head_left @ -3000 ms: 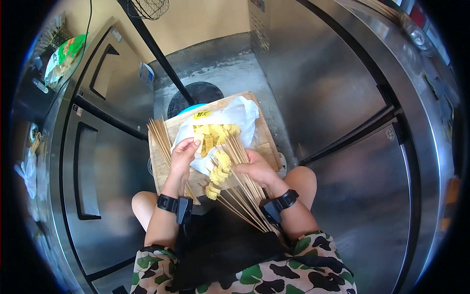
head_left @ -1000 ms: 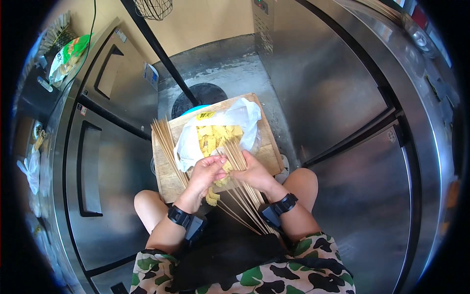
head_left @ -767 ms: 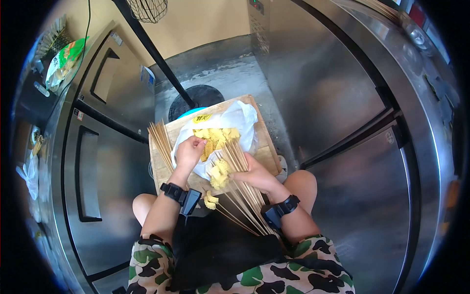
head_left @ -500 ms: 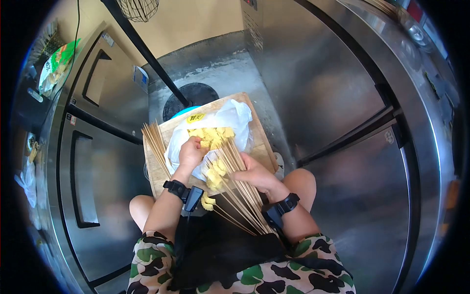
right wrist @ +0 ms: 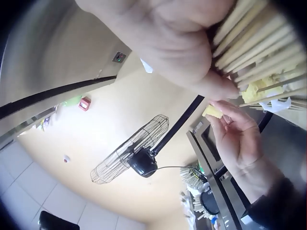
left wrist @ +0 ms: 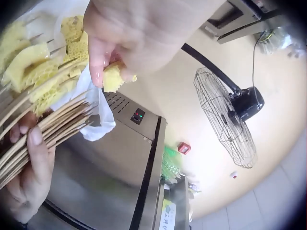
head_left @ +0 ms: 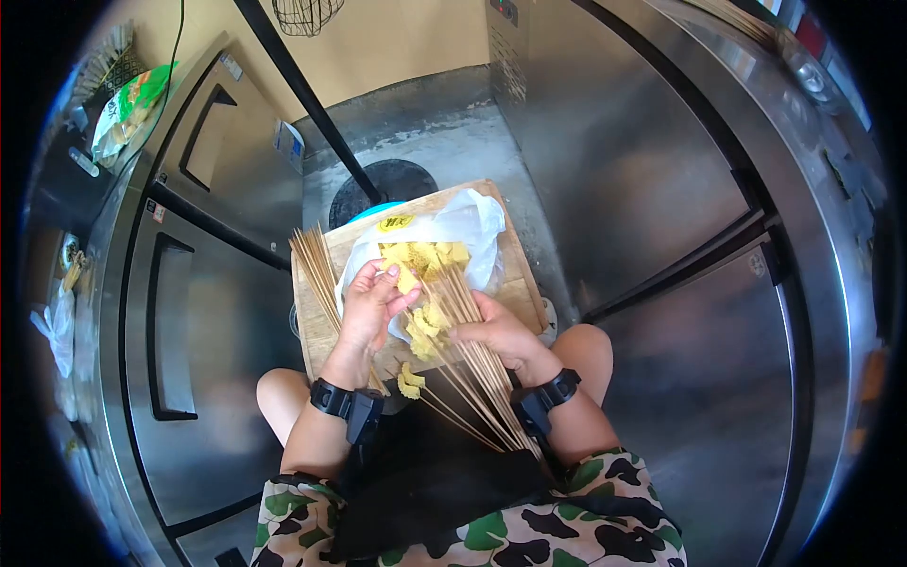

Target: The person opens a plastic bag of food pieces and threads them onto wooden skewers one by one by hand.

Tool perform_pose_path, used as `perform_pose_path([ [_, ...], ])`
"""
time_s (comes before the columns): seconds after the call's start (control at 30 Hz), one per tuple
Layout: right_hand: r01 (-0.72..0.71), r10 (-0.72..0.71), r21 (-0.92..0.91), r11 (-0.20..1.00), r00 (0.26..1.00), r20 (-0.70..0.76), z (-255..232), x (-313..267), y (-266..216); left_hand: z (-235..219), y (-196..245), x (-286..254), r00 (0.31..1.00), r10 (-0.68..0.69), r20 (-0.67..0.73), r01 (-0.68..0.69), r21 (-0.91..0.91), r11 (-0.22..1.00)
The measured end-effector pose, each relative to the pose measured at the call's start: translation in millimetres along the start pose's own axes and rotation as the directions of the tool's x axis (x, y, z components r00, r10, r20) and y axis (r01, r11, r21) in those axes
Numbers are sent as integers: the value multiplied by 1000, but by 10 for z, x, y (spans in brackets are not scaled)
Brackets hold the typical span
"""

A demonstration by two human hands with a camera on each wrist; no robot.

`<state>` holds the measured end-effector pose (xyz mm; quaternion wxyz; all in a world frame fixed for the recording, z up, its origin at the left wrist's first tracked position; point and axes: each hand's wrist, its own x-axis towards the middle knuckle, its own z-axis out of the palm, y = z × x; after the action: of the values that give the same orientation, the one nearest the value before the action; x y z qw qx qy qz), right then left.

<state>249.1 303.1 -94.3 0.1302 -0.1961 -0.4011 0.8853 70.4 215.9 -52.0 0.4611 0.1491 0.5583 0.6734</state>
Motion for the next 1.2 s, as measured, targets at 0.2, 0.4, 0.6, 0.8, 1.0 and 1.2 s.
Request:
perform_pose_path([
  [0.2, -25, 25, -19, 1000, 1000, 4, -31, -10, -47, -5, -74, -2, 999, -41, -32, 39, -44, 998],
  [0.4, 2, -3, 11, 1000, 999, 52, -2, -1, -25, -8, -96, 58, 997, 8, -75, -8, 0, 1000],
  [0.6, -28, 30, -35, 999, 999, 43, -62, 39, 40, 25, -93, 69, 993, 76, -89, -66, 116, 991],
  [0.8, 17, -16, -22, 1000, 999, 30, -23, 45, 49, 131, -105, -95, 923, 381, 59, -368, 430, 824],
  [1.0, 57, -57, -11, 998, 998, 16, 96, -34, -63, 145, -158, -221, 874, 476, 101, -451, 535, 714],
  [1.2, -6, 7, -48, 999, 1000, 21, 51, -46, -55, 246, -100, -354, 789, 549, 275, -531, 754, 386],
])
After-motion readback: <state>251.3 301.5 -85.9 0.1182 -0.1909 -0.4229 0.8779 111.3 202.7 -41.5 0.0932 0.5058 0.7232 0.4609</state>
